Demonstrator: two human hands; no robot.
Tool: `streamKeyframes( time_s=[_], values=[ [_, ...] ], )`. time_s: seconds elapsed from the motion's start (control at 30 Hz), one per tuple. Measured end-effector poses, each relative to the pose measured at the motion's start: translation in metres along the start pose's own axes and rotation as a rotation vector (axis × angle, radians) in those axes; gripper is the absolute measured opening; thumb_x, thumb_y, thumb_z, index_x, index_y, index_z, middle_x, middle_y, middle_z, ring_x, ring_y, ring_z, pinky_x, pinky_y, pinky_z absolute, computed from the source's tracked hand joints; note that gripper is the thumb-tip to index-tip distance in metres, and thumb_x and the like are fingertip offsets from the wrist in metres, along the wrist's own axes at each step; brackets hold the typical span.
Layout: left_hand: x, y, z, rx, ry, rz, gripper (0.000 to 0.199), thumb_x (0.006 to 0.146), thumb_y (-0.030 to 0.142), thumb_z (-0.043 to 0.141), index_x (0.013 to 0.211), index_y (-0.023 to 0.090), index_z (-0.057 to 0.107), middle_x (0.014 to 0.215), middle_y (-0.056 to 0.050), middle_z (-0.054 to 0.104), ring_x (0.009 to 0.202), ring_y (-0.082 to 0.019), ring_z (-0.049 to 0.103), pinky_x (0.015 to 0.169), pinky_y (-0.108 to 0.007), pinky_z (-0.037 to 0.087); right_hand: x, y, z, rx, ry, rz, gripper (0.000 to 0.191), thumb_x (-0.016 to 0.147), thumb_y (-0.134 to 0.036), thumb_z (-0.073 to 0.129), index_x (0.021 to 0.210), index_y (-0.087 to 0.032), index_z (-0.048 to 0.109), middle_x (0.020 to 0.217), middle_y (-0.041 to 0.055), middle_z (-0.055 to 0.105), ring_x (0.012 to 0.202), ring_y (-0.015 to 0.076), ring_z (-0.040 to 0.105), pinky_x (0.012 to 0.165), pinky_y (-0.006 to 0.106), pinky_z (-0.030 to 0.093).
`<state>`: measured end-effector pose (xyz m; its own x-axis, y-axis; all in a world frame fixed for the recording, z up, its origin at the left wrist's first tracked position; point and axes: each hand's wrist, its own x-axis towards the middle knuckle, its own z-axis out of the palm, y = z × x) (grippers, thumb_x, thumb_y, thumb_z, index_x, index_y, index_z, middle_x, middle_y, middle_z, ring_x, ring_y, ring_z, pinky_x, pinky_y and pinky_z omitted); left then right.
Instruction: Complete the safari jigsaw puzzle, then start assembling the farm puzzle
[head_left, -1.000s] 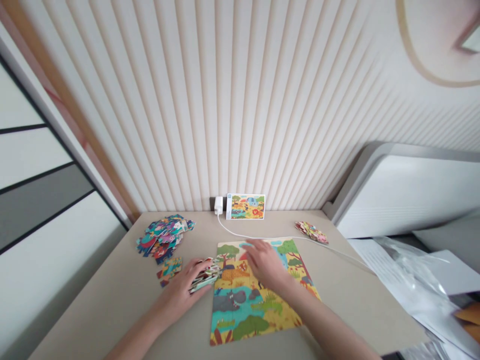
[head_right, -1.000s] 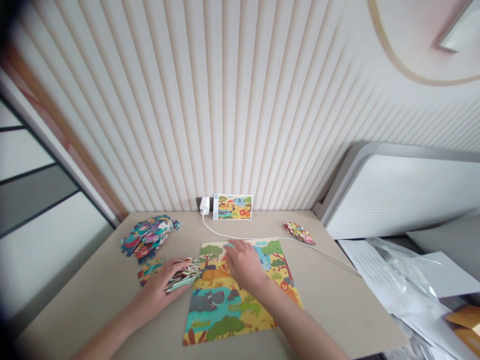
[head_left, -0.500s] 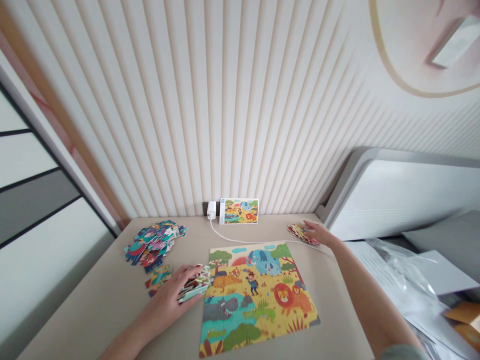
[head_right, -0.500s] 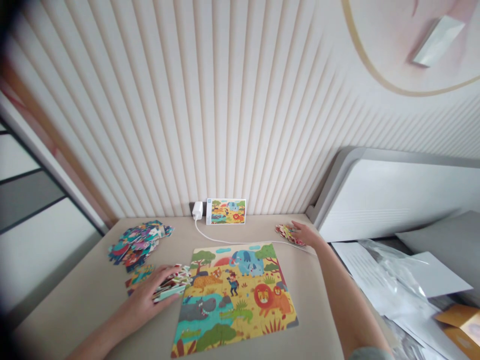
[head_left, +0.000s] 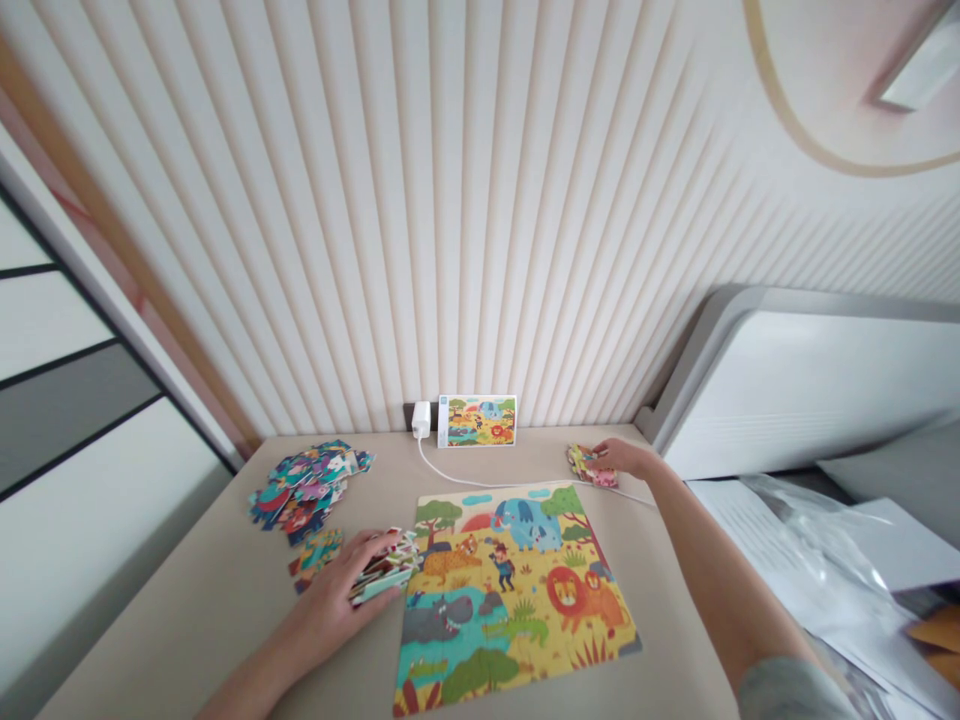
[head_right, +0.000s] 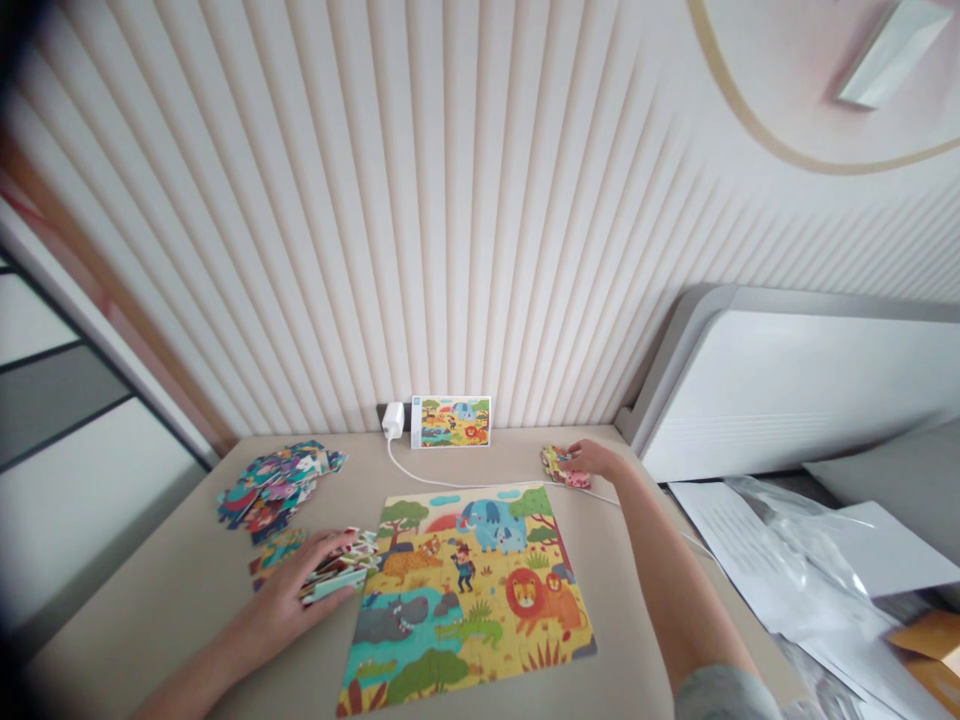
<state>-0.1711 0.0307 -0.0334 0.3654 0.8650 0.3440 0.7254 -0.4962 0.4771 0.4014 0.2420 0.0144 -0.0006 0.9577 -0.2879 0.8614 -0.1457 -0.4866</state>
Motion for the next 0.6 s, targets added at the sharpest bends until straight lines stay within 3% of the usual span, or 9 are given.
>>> streamKeyframes(
  time_s=[0.13,0.2,0.43,0.6],
  values=[
    [0.001,0.003,-0.002,-0.011,0.002,-0.016,0.048,0.096,0.040,0.065,0.141,0.029,0.053,0.139,-0.009,0.064,0.127,-0.026,0.064,0.107,-0.038,0.053,0.000,-0.008,-0.007,-0.016,-0.100,0.046,0.055,0.055,-0.065,0.086,0.078,-0.015,0.079,0.074,0.0102,0.075,0.078,0.0265,0.068,0.068,0.032,0.049],
    [-0.001,0.001,0.000,-0.027,0.008,-0.021,0.049,0.096,0.040,0.066,0.142,0.029,0.052,0.140,-0.009,0.064,0.127,-0.027,0.064,0.107,-0.039,0.054,-0.003,-0.013,-0.008,-0.003,-0.102,0.056,0.054,0.053,-0.065,0.087,0.074,-0.015,0.077,0.068,0.0092,0.072,0.074,0.0259,0.067,0.066,0.032,0.048],
    [-0.006,-0.004,0.005,-0.046,0.038,-0.173,0.083,0.090,0.041,0.073,0.159,0.028,0.029,0.144,-0.012,0.062,0.124,-0.030,0.067,0.103,-0.044,0.057,-0.025,-0.040,0.011,0.221,0.034,-0.024,0.061,0.063,-0.052,0.089,0.108,-0.017,0.065,0.086,0.0083,0.076,0.069,0.0196,0.069,0.058,0.026,0.050],
    [0.001,0.010,-0.001,-0.072,0.051,-0.136,0.063,0.090,0.038,0.071,0.148,0.028,0.049,0.140,-0.009,0.065,0.123,-0.028,0.068,0.104,-0.040,0.056,-0.040,-0.084,0.020,0.432,0.157,-0.158,0.059,0.080,-0.058,0.075,0.119,-0.021,0.051,0.105,0.0124,0.075,0.081,0.0213,0.074,0.066,0.030,0.059]
  ],
)
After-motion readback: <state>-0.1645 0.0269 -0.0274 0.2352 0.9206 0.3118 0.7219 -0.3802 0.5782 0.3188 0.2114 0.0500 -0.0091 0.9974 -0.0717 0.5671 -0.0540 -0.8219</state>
